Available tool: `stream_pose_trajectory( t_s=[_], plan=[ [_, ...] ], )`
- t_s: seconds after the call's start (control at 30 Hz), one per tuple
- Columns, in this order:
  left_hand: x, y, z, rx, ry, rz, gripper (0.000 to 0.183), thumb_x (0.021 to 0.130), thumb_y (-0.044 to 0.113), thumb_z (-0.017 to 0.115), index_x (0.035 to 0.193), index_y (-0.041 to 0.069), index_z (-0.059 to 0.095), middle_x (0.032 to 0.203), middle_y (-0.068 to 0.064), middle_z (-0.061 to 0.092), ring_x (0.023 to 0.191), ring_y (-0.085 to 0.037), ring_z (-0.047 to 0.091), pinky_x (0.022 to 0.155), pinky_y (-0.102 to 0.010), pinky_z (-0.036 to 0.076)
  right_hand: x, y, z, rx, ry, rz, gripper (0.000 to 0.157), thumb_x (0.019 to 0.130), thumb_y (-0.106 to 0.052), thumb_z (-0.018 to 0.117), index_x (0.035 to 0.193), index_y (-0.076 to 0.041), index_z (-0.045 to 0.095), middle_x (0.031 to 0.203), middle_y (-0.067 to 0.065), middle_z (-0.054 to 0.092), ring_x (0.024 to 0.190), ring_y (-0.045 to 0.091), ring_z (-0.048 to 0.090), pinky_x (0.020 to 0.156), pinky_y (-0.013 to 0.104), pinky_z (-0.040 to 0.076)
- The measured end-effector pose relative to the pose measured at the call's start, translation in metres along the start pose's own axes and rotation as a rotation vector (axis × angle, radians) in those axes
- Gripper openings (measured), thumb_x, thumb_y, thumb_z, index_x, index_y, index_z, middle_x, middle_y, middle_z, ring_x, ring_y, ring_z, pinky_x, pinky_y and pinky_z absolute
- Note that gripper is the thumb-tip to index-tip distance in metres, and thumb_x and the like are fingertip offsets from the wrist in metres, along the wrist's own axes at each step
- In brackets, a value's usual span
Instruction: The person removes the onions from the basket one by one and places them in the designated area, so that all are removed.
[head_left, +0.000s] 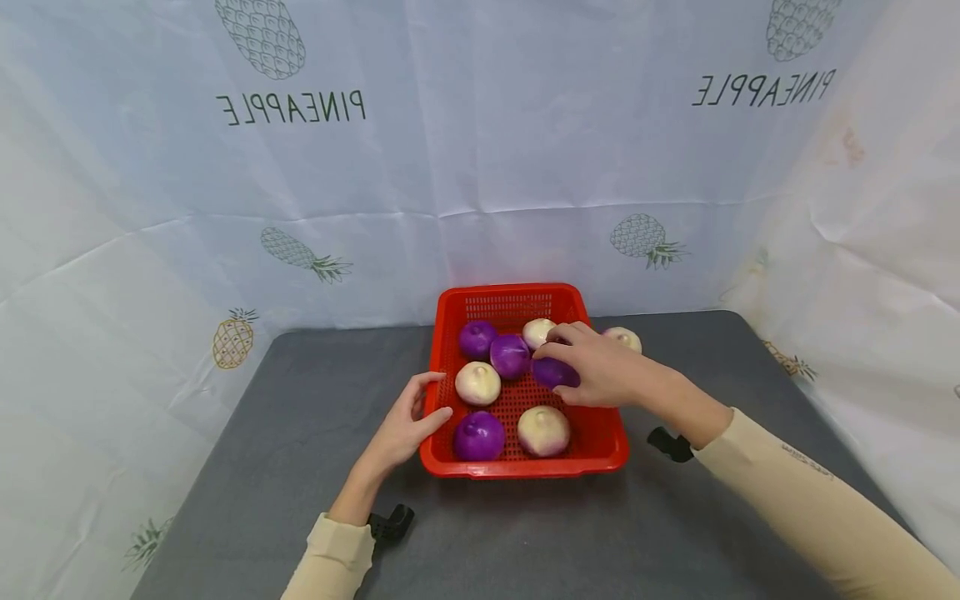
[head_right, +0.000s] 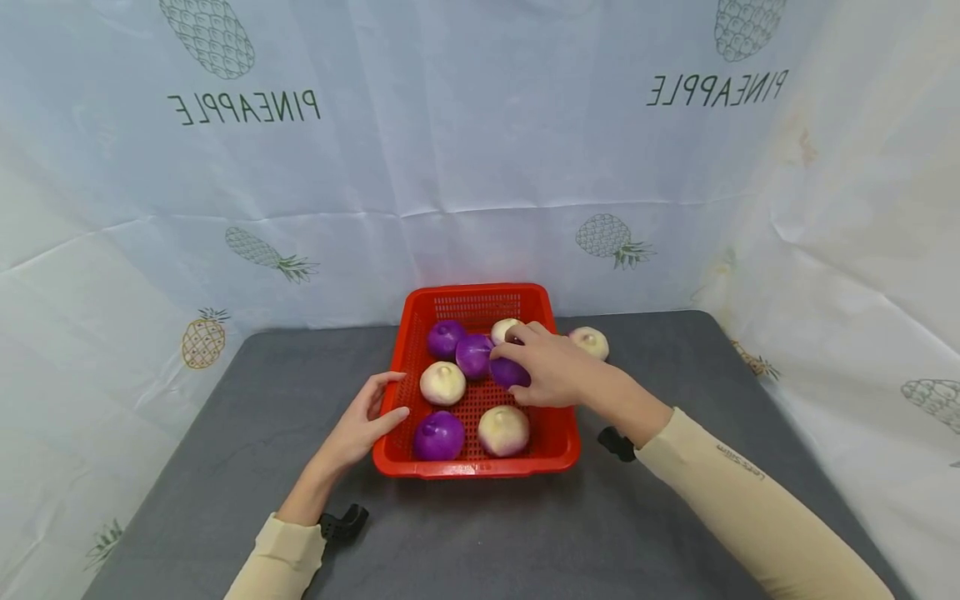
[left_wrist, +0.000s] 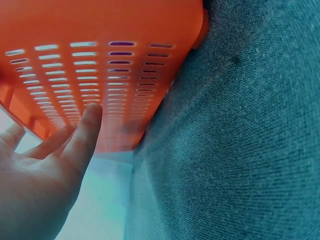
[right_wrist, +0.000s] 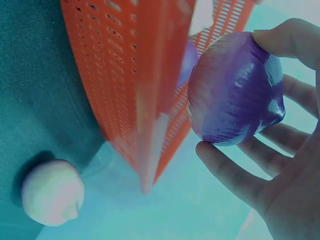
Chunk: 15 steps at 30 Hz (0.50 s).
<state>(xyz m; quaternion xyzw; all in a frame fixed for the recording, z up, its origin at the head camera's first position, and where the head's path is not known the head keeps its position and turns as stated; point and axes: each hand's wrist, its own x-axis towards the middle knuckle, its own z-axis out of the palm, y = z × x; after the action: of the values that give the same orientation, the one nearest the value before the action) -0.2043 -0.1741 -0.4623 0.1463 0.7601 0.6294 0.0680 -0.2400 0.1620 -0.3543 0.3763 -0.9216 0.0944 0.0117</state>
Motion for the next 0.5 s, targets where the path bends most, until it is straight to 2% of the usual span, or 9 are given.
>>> stream_pose_trajectory(
  t_s=[0.23,0.5],
  plan=[
    [0.0,0.0,0.001,0.004,0.001,-0.015,0.057,0.097,0.017,0.067,0.147,0.011,0.039,0.145,-0.021,0.047,0.125,-0.041,0.054,0.093,-0.054,0.055,-0.014,0.001,-0.013,0.001,0.069,0.025,0.055,0.08,-0.025,0.082,0.132,-0.022,0.065,0.134,0.008,0.055,0.12,0.027,0.051,0.084,0.048,0.059],
    [0.0,0.001,-0.002,-0.004,-0.003,-0.019,0.058,0.097,0.017,0.068,0.147,0.011,0.039,0.144,-0.021,0.048,0.124,-0.041,0.054,0.092,-0.051,0.057,-0.027,0.003,-0.025,0.047,0.082,0.096,0.055,0.08,-0.023,0.083,0.132,-0.02,0.065,0.136,0.01,0.053,0.122,0.029,0.049,0.081,0.047,0.061]
  ],
)
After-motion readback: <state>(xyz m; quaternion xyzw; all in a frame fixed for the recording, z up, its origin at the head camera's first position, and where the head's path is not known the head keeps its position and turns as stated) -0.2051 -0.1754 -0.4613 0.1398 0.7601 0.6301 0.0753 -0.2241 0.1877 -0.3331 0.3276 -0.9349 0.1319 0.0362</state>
